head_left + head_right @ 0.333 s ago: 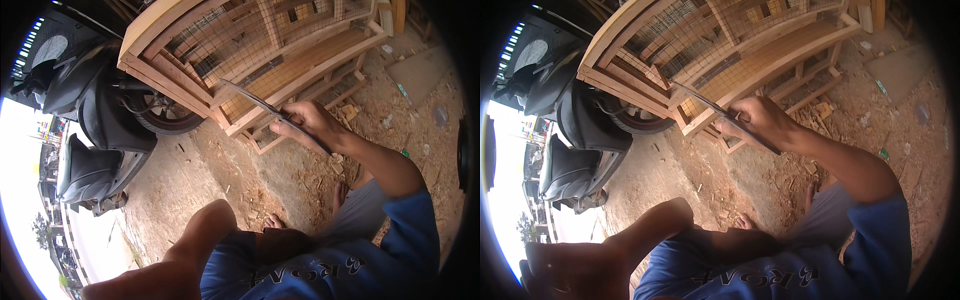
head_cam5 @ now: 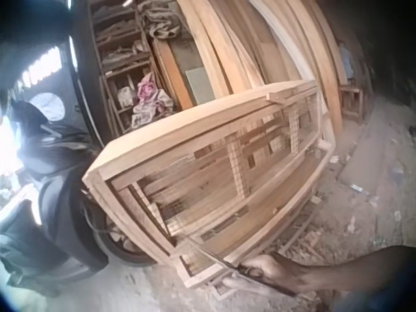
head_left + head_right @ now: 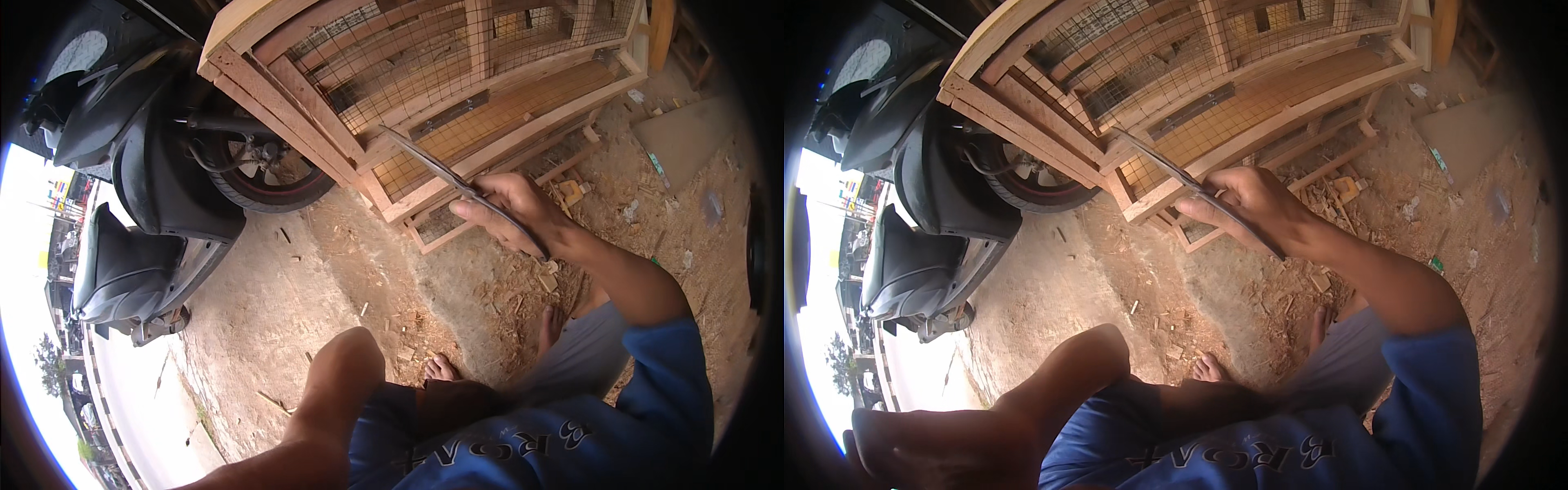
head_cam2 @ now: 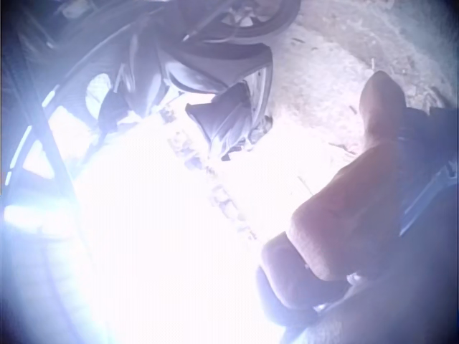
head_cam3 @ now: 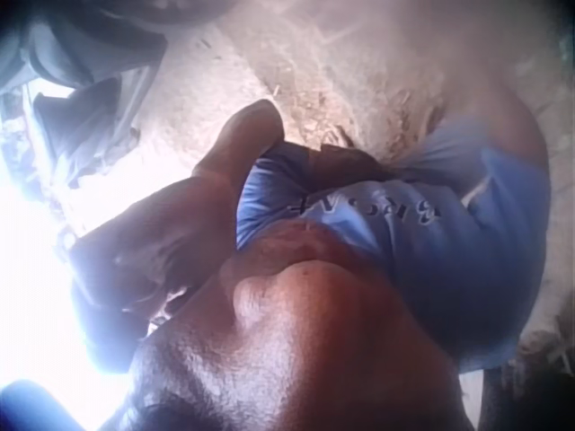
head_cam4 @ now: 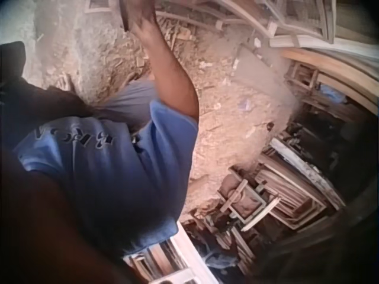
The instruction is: The person uses tin snips to cut and trim wire mesh on a wooden birdcage frame. They repeatedly snip small sections of the mesh along the cage's edges while sitting on the ground.
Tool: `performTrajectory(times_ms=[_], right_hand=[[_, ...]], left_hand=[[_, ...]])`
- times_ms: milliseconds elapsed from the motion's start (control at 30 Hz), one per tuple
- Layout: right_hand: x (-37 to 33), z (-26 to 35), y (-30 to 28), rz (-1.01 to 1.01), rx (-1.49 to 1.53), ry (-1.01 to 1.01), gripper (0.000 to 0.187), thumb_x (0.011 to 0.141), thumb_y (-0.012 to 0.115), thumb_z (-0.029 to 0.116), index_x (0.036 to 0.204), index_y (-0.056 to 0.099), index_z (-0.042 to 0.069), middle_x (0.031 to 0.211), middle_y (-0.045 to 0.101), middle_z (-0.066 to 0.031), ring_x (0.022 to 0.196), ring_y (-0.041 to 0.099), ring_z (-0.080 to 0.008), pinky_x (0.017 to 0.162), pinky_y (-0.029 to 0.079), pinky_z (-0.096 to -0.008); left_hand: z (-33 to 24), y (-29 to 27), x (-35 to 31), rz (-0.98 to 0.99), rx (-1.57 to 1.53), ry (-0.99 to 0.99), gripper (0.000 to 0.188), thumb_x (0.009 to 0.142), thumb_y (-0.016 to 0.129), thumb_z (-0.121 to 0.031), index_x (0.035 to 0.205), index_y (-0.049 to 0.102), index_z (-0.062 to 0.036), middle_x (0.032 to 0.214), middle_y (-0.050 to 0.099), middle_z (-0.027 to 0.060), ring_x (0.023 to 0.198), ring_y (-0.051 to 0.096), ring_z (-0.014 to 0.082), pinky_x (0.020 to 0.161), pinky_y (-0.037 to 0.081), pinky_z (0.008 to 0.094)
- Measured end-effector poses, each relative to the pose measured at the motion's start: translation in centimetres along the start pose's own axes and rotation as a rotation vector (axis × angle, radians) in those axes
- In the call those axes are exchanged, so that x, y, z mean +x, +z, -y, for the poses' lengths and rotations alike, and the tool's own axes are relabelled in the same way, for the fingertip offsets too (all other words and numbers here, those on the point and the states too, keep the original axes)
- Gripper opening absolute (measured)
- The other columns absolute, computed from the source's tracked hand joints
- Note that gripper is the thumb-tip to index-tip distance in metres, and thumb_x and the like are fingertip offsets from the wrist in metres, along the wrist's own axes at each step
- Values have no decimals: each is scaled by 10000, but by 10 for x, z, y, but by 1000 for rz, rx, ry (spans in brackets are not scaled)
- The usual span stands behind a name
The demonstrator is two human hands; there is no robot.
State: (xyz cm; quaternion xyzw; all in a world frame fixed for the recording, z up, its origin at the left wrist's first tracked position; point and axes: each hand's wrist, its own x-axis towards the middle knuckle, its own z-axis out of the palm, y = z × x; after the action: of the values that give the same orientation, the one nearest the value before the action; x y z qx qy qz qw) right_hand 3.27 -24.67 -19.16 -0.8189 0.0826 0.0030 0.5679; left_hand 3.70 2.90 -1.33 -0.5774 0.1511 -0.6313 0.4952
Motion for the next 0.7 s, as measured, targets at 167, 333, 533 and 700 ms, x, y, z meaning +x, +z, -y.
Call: performTrajectory(times_ms=[167, 333, 533, 700], right_hand=[[-8, -2, -4, -20, 3, 64, 366, 961, 633, 387, 846, 587, 43, 501, 495, 34, 376, 460, -48, 358, 386, -220], [-17, -3, -14, -92, 137, 36, 404, 947, 646, 414, 845, 617, 25, 506, 519, 13, 391, 522, -77, 375, 434, -236], [-24, -7, -27, -119, 68, 18, 439, 946, 641, 430, 909, 648, -7, 514, 534, 0, 416, 572, -101, 371, 450, -237], [-30, -9, -39, -177, 164, 21, 467, 951, 629, 436, 955, 636, -31, 559, 564, -22, 449, 605, -112, 384, 487, -242]], left_hand=[[3, 6, -10, 6, -12, 105, 722, 827, 364, -820, 699, 289, -113, 741, 316, 38, 680, 401, 182, 642, 375, 344], [-8, 6, -10, -10, -4, 17, 615, 842, 408, -707, 727, 350, -105, 750, 377, 45, 676, 439, 177, 631, 395, 332], [-25, 0, -4, -26, -5, -95, 487, 859, 460, -571, 761, 423, -96, 761, 450, 53, 670, 486, 170, 618, 420, 319], [-43, -8, 1, -111, -116, -128, 380, 874, 504, -457, 789, 485, -88, 770, 511, 60, 665, 525, 165, 608, 441, 307]])
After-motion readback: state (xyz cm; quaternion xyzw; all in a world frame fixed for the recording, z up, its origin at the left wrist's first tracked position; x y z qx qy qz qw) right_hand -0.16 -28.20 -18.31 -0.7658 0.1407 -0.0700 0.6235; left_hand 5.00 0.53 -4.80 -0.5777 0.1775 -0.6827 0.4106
